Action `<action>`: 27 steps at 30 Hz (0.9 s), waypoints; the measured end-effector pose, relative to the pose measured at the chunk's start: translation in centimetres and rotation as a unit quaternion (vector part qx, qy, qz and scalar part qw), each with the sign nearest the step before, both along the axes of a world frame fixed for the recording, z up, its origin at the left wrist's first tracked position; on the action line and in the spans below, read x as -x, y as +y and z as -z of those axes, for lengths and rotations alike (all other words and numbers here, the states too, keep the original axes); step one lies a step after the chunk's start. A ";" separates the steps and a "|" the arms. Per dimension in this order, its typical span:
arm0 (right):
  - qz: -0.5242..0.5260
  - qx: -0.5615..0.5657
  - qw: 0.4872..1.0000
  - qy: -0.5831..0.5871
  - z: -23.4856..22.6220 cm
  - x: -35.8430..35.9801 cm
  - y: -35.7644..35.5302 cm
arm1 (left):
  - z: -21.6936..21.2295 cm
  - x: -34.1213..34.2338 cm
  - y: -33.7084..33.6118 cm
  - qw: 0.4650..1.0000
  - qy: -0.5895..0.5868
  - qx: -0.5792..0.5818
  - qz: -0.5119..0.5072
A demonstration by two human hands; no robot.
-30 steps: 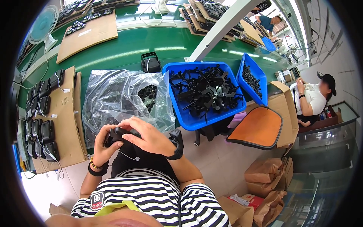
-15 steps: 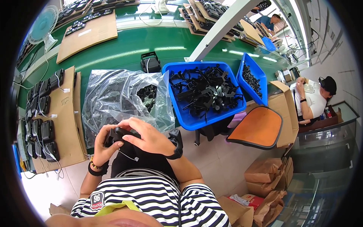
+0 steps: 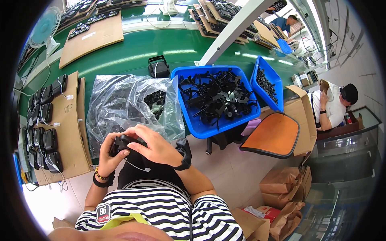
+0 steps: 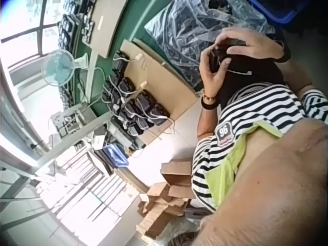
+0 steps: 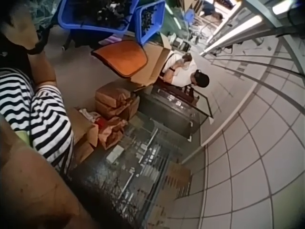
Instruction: Assemble black plastic housing components for an electronic device and arrange them on the workstation.
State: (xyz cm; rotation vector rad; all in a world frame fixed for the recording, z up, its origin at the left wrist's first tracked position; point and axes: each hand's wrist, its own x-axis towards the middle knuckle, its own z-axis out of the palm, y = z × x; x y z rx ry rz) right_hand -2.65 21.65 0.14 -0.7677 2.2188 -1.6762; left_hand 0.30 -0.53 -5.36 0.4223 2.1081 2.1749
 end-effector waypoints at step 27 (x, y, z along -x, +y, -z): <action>0.002 -0.002 1.000 0.010 0.2 -0.1 0.3 | 0.0 0.0 0.2 0.999 0.040 0.020 0.013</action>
